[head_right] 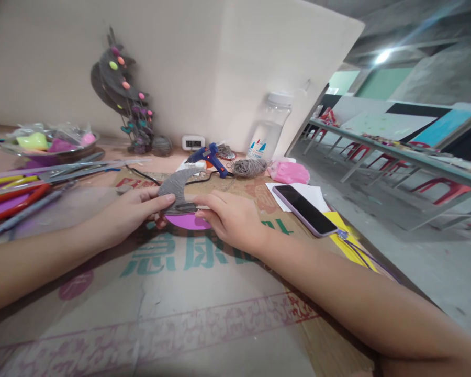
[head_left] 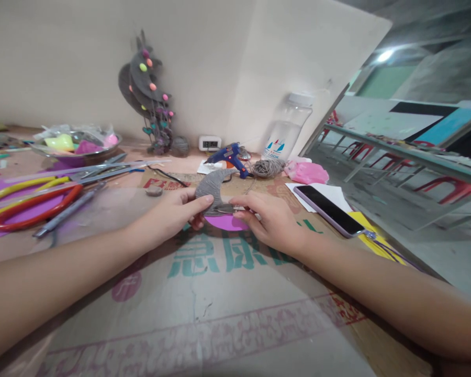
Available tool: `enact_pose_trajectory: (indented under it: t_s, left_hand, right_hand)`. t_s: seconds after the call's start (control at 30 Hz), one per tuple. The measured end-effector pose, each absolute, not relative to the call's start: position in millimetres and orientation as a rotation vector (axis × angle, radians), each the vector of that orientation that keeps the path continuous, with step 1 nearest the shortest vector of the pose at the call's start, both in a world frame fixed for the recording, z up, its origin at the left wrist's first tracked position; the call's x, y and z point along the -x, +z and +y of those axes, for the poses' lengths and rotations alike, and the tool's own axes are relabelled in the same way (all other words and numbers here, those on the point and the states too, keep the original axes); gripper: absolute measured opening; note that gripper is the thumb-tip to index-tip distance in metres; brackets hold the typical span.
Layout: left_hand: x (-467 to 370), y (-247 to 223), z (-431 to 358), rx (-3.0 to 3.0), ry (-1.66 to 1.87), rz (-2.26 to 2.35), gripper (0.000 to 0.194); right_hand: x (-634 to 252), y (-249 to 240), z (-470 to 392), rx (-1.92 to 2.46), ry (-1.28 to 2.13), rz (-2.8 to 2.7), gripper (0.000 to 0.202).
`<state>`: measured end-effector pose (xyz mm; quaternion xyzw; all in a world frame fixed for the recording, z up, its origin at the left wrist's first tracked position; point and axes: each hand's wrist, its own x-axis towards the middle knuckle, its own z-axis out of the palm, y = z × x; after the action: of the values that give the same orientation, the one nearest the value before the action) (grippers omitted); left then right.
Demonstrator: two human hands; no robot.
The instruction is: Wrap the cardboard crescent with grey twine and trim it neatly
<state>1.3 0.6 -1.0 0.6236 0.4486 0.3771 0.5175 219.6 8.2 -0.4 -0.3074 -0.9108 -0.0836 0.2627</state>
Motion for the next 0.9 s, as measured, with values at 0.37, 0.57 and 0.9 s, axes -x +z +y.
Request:
enact_pose_trajectory:
  t_s: [0.37, 0.57, 0.9]
  left_hand:
    - [-3.4, 1.5, -1.7, -1.531, 0.884, 1.11, 0.021]
    - [-1.8, -1.7, 0.3, -1.53, 0.887, 1.103, 0.024]
    - [-2.5, 1.2, -1.6, -1.539, 0.878, 1.103, 0.024]
  right_hand:
    - [-218.2, 0.0, 5.9, 0.867, -0.295, -2.514, 0.028]
    - [-219.4, -0.6, 7.1, 0.806, -0.276, -2.452, 0.026]
    - [-219.0, -1.0, 6.7, 0.816, -0.312, -2.486, 0.026]
